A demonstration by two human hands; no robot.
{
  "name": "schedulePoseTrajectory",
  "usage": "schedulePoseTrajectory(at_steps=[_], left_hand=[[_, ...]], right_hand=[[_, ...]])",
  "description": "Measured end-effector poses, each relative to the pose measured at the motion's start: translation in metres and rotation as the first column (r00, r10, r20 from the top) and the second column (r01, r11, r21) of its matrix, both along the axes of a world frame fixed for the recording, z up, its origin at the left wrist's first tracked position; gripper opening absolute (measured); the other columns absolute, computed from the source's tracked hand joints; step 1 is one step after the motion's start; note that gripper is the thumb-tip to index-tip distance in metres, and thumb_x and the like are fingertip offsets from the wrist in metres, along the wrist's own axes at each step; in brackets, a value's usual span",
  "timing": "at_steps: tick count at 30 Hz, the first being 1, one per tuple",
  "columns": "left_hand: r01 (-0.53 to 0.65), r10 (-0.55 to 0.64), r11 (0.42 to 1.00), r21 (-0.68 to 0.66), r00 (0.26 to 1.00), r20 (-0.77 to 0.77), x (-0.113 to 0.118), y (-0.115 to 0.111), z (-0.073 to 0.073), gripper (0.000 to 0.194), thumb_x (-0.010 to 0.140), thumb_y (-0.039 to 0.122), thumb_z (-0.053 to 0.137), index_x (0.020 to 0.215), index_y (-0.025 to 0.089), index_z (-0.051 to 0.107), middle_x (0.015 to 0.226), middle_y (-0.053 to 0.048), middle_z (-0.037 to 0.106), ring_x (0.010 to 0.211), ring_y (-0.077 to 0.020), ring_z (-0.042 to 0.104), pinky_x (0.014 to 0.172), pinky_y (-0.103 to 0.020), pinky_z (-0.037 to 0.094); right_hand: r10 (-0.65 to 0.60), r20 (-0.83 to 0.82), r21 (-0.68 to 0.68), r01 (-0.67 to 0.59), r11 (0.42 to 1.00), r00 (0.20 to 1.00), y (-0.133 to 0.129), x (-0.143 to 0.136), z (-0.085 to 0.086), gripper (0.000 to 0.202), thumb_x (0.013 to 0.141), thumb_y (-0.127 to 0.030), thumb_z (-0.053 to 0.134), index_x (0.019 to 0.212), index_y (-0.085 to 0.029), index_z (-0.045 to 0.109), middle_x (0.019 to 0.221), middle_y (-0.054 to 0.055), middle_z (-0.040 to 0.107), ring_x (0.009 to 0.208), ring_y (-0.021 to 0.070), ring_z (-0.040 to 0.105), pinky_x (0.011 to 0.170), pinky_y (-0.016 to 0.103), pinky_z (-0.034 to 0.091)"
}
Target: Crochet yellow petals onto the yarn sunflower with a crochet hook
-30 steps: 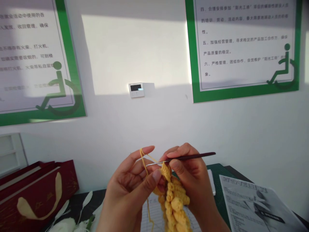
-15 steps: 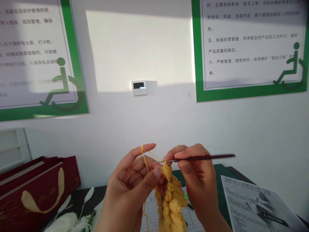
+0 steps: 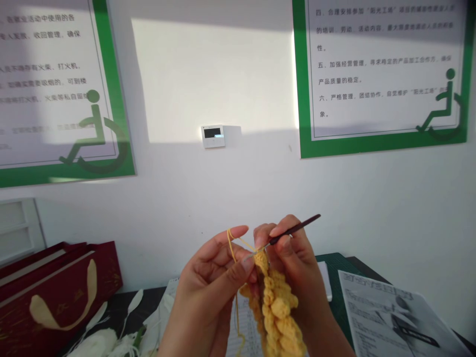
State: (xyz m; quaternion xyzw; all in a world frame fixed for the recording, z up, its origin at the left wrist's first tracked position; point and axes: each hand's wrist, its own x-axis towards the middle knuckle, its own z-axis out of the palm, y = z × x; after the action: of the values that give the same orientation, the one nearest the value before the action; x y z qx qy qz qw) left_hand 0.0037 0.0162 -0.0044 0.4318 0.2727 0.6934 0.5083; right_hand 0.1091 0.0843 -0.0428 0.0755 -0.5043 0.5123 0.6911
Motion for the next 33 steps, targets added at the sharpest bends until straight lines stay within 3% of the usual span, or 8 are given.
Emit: schedulePoseTrajectory(at_steps=[2, 7, 13, 21, 28, 33], left_hand=[[-0.007, 0.007, 1.000, 0.008, 1.000, 0.001, 0.000, 0.000, -0.001, 0.030, 0.078, 0.015, 0.091, 0.107, 0.020, 0.084, 0.073, 0.000, 0.073, 0.064, -0.0123, 0.066, 0.067, -0.023, 0.056], [-0.066, 0.066, 0.998, -0.005, 0.998, -0.025, 0.001, -0.001, -0.002, 0.026, 0.080, 0.018, 0.090, 0.105, 0.020, 0.083, 0.073, 0.000, 0.073, 0.063, -0.0122, 0.066, 0.065, -0.023, 0.055], [-0.090, 0.090, 0.996, -0.009, 0.996, -0.024, -0.001, -0.004, -0.001, 0.031, 0.075, 0.019, 0.093, 0.104, 0.020, 0.083, 0.070, -0.001, 0.072, 0.064, -0.0147, 0.066, 0.064, -0.025, 0.056], [-0.110, 0.108, 0.994, -0.019, 0.993, -0.054, -0.001, -0.003, -0.003, 0.031, 0.075, 0.022, 0.093, 0.104, 0.020, 0.083, 0.069, -0.001, 0.072, 0.063, -0.0159, 0.066, 0.064, -0.026, 0.056], [-0.117, 0.118, 0.993, 0.013, 0.989, -0.085, -0.002, 0.000, -0.003, 0.028, 0.078, 0.022, 0.092, 0.104, 0.021, 0.083, 0.070, -0.002, 0.073, 0.068, -0.0165, 0.067, 0.066, -0.025, 0.057], [-0.180, 0.189, 0.980, 0.084, 0.976, -0.113, 0.000, 0.000, -0.005, 0.022, 0.080, 0.022, 0.090, 0.102, 0.022, 0.084, 0.070, -0.001, 0.073, 0.069, -0.0155, 0.066, 0.067, -0.024, 0.056]], right_hand=[[-0.008, 0.004, 0.015, 0.008, 1.000, 1.000, 0.002, 0.005, 0.000, 0.013, 0.104, -0.042, 0.062, 0.100, -0.030, 0.057, 0.092, -0.002, 0.072, 0.063, 0.0148, 0.066, 0.057, 0.030, 0.055], [-0.242, 0.018, 0.082, 0.240, 0.967, 0.970, 0.003, 0.014, 0.002, 0.011, 0.106, -0.034, 0.059, 0.098, -0.028, 0.060, 0.087, 0.000, 0.077, 0.082, 0.0175, 0.069, 0.083, 0.034, 0.053], [-0.326, -0.006, 0.154, 0.323, 0.934, 0.945, 0.002, 0.016, 0.005, 0.010, 0.108, -0.034, 0.058, 0.101, -0.028, 0.062, 0.087, 0.000, 0.077, 0.080, 0.0188, 0.072, 0.080, 0.036, 0.052], [-0.474, -0.024, 0.273, 0.462, 0.844, 0.880, -0.004, 0.021, 0.010, 0.008, 0.107, -0.031, 0.058, 0.102, -0.029, 0.064, 0.084, 0.000, 0.075, 0.078, 0.0200, 0.069, 0.078, 0.038, 0.052], [-0.652, 0.004, 0.419, 0.591, 0.690, 0.758, -0.007, 0.028, 0.007, 0.010, 0.108, -0.025, 0.054, 0.106, -0.029, 0.063, 0.089, 0.000, 0.077, 0.083, 0.0208, 0.069, 0.085, 0.044, 0.049], [-0.825, -0.038, 0.586, 0.682, 0.438, 0.563, -0.008, 0.035, 0.009, 0.015, 0.106, -0.020, 0.050, 0.108, -0.031, 0.060, 0.095, 0.001, 0.081, 0.081, 0.0216, 0.073, 0.089, 0.050, 0.048]])
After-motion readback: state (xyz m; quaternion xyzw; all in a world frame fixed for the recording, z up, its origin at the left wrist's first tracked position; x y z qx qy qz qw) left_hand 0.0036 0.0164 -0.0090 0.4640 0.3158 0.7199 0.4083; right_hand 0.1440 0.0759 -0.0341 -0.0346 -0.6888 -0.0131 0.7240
